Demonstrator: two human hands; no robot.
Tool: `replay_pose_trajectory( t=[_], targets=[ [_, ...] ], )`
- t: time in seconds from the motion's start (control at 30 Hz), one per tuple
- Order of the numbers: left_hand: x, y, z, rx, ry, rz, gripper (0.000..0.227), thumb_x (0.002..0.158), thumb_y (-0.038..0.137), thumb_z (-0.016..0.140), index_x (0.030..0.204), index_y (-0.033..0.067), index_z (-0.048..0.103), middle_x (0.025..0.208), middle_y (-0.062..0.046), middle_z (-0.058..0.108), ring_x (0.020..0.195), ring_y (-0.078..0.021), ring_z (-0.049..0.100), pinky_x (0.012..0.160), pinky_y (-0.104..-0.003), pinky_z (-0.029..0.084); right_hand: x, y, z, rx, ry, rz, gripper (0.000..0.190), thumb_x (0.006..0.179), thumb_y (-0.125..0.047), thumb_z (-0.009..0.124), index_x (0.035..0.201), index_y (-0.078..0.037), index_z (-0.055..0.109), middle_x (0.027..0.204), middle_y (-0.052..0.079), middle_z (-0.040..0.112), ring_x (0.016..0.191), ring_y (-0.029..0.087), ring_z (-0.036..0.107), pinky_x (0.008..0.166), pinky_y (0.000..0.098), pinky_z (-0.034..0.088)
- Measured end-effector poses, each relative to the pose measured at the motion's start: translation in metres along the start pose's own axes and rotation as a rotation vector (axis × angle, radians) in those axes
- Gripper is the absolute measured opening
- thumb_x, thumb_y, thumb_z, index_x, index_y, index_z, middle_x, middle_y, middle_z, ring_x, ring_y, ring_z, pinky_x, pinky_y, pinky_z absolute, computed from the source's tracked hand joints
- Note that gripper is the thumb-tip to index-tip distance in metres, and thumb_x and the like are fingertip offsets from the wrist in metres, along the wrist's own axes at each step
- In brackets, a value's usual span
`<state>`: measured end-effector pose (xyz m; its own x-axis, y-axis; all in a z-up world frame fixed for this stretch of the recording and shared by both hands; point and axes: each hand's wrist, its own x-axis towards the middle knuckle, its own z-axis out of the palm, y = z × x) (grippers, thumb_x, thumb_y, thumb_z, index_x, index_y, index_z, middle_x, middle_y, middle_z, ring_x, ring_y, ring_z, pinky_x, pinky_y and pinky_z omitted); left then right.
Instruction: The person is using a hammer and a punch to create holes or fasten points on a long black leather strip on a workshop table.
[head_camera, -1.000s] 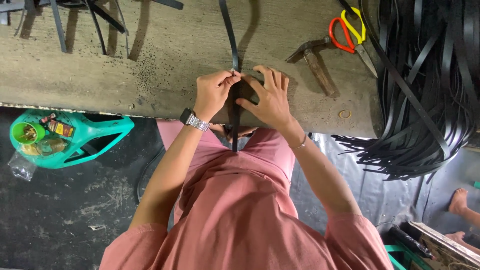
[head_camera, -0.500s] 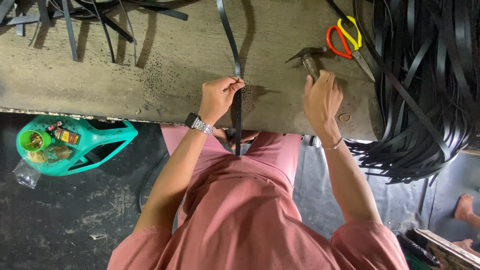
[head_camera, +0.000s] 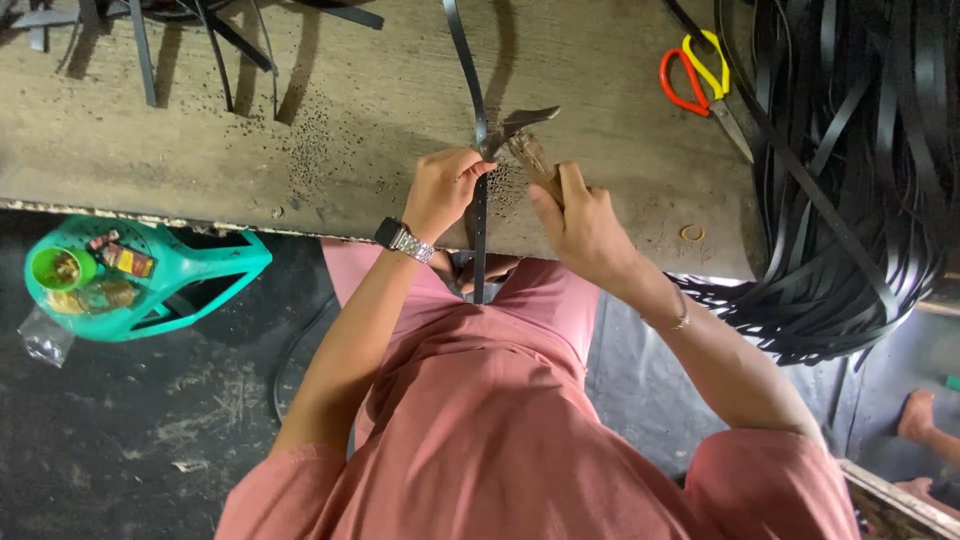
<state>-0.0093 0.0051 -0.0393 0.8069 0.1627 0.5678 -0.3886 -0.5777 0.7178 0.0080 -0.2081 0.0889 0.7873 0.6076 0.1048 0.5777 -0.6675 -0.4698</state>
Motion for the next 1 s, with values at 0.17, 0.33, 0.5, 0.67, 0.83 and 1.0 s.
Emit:
replay_pose_trajectory(
  t=[0.17,0.33,0.5,0.67,0.83,1.0],
  targets=[
    [0.0,-0.007,0.004,0.007,-0.054,-0.012,0.022,0.096,0.018,0.077,0.078,0.0085,0.068,0.06,-0.005,0.064,0.059,-0.0245,0.069,0.058,-0.028,0.055,-0.001,0.003,0.003,0.096,-0.068,0.062,0.043,0.112,-0.044,0.048,0.094,-0.004,0.046,0.05,0.014,0.056,0.044,0.033,0.064,0.039,0.0379,0.043],
    [0.014,0.025,-0.017,-0.169,-0.086,-0.118,0.015,0.097,0.01,0.075,0.083,0.0051,0.072,0.062,-0.01,0.067,0.061,-0.0264,0.071,0.06,-0.029,0.055,0.001,0.001,0.005,0.132,-0.034,0.062,0.045,0.111,-0.045,0.049,0.092,-0.004,0.047,0.049,0.016,0.053,0.044,0.032,0.063,0.038,0.0379,0.041],
    [0.015,0.013,-0.006,-0.147,-0.077,-0.081,0.014,0.095,0.012,0.078,0.084,0.0048,0.074,0.072,-0.013,0.073,0.071,-0.0329,0.074,0.061,-0.032,0.057,0.012,-0.026,-0.035,0.019,0.017,0.054,0.044,0.11,-0.043,0.052,0.092,-0.003,0.056,0.062,0.019,0.059,0.054,0.04,0.067,0.043,0.0477,0.046],
    [0.004,0.013,-0.006,-0.179,-0.11,-0.133,0.012,0.095,0.009,0.078,0.086,0.0016,0.076,0.08,-0.014,0.077,0.074,-0.0306,0.077,0.067,-0.031,0.059,0.01,-0.038,-0.037,-0.32,-0.131,0.162,0.05,0.112,-0.04,0.047,0.104,0.003,0.07,0.094,0.027,0.066,0.072,0.04,0.073,0.062,0.0526,0.058],
    [0.022,0.022,-0.021,-0.193,-0.122,-0.179,0.011,0.098,0.013,0.075,0.091,0.0048,0.077,0.084,-0.014,0.078,0.084,-0.0325,0.077,0.071,-0.034,0.06,-0.021,0.05,0.01,0.148,0.044,0.216,0.043,0.108,-0.039,0.055,0.084,-0.003,0.053,0.053,0.018,0.05,0.047,0.029,0.058,0.044,0.0384,0.037],
    [0.015,0.017,-0.013,-0.155,-0.16,-0.15,0.01,0.097,0.01,0.075,0.092,0.0022,0.076,0.088,-0.015,0.079,0.088,-0.0344,0.076,0.073,-0.037,0.061,-0.028,0.047,0.0,0.155,0.191,0.147,0.043,0.107,-0.05,0.051,0.087,-0.012,0.049,0.049,0.003,0.046,0.042,0.025,0.057,0.045,0.0332,0.044]
  ],
)
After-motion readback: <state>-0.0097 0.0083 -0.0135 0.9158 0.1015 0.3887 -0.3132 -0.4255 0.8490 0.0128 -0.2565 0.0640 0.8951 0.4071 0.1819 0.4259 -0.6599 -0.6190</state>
